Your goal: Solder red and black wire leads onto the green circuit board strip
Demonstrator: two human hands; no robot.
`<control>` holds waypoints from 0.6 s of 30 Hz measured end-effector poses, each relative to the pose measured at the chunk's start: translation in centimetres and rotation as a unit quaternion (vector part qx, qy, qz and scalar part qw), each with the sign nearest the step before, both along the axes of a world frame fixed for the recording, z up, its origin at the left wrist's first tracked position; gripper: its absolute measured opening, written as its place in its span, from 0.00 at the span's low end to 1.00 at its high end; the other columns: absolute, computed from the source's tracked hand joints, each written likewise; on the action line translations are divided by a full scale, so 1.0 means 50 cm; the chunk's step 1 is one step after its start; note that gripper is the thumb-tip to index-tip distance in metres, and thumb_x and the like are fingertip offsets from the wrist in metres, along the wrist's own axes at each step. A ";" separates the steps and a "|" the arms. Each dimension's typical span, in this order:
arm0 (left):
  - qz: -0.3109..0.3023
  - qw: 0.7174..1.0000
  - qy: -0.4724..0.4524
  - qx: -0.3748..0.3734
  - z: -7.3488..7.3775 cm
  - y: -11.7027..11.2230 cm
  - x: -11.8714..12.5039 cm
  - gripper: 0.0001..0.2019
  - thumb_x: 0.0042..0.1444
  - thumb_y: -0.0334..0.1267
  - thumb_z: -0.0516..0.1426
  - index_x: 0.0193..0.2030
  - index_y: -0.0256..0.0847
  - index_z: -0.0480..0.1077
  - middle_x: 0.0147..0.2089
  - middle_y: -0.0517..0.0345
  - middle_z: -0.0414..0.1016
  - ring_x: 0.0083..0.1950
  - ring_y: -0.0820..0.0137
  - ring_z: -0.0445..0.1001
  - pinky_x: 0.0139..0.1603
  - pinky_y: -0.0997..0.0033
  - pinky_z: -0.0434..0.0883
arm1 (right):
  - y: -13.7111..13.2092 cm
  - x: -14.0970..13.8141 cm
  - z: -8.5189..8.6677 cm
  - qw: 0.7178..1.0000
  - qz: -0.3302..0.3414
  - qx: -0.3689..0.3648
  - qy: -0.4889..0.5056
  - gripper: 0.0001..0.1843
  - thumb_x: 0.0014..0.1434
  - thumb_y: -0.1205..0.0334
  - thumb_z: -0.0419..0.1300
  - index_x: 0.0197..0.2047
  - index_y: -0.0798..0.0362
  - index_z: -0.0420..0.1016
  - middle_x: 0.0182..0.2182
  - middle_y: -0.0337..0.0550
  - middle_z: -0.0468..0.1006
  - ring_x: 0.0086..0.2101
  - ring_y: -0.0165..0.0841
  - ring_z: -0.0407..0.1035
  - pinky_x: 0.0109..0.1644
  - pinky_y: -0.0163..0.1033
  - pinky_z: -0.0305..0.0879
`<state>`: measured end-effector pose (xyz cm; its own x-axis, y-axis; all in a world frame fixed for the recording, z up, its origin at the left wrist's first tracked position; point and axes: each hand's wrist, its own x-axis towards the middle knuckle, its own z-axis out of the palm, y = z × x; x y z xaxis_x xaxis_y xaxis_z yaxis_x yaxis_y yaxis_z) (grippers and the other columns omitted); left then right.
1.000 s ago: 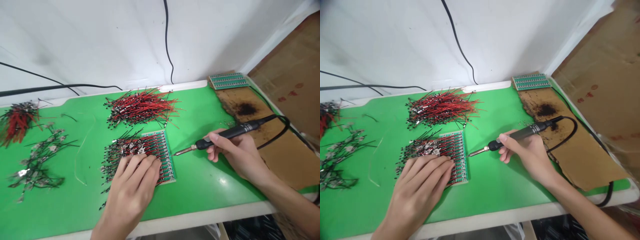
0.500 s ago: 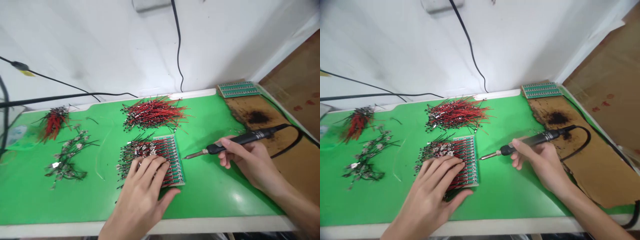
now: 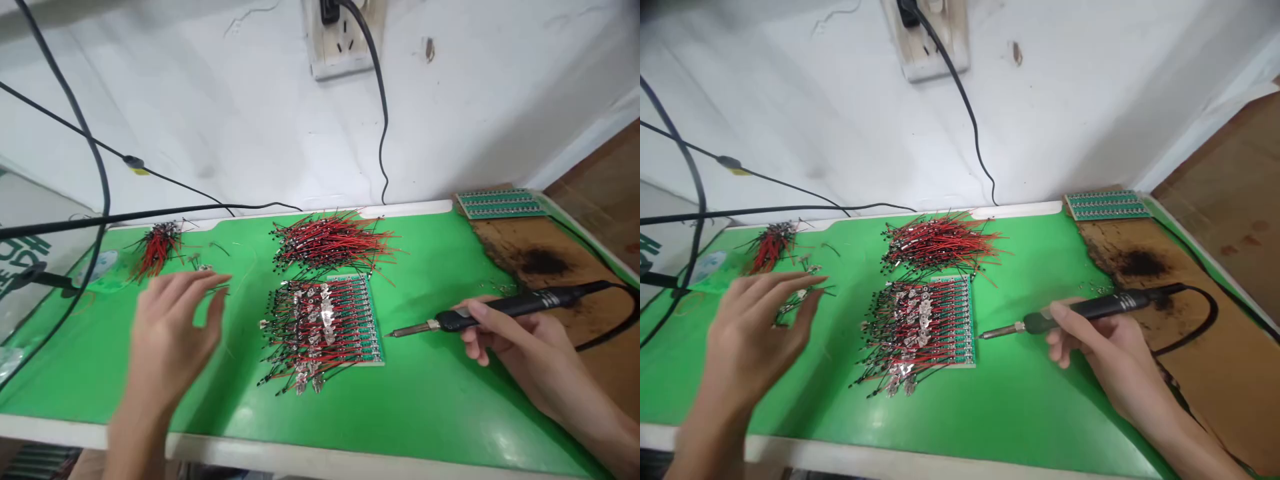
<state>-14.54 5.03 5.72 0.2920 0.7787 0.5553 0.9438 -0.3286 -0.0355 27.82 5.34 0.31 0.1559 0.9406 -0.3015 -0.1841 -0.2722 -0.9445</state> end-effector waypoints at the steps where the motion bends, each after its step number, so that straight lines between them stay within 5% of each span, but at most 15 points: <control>1: 0.007 1.000 0.023 -0.005 0.003 0.015 -0.047 0.06 0.72 0.34 0.61 0.49 0.42 0.81 0.48 0.56 0.84 0.49 0.60 0.78 0.54 0.53 0.75 | 0.000 0.000 -0.001 1.000 0.004 0.003 -0.001 0.23 0.44 0.41 0.86 0.29 0.53 0.92 0.19 0.49 0.80 0.19 0.37 0.73 0.19 0.36 0.68; 6: -0.024 0.992 0.097 -0.070 -0.018 0.069 -0.178 0.06 0.71 0.39 0.64 0.43 0.45 0.84 0.45 0.60 0.87 0.43 0.63 0.77 0.45 0.64 0.74 | 0.001 0.004 -0.006 1.000 0.029 0.008 -0.008 0.22 0.46 0.42 0.85 0.29 0.52 0.92 0.20 0.49 0.80 0.19 0.37 0.73 0.20 0.37 0.69; 12: -0.051 0.987 0.093 -0.120 -0.038 0.093 -0.204 0.08 0.73 0.40 0.61 0.44 0.45 0.83 0.47 0.62 0.87 0.46 0.64 0.79 0.47 0.66 0.73 | 0.002 -0.001 0.001 1.000 0.017 0.010 -0.010 0.22 0.47 0.42 0.85 0.26 0.52 0.89 0.20 0.48 0.80 0.20 0.37 0.73 0.21 0.38 0.69; 18: -0.025 0.994 -0.017 -0.107 -0.015 0.092 -0.188 0.05 0.68 0.43 0.66 0.42 0.48 0.81 0.40 0.68 0.84 0.43 0.68 0.78 0.48 0.69 0.71 | 0.005 -0.003 0.006 0.999 0.029 0.010 -0.013 0.25 0.50 0.39 0.83 0.25 0.53 0.87 0.22 0.47 0.80 0.21 0.35 0.72 0.23 0.38 0.69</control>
<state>-23.95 9.65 4.98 0.3177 0.8648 0.3888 0.9255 -0.3721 0.0713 27.66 5.59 0.58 0.1089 0.9542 -0.2785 -0.1442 -0.2621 -0.9542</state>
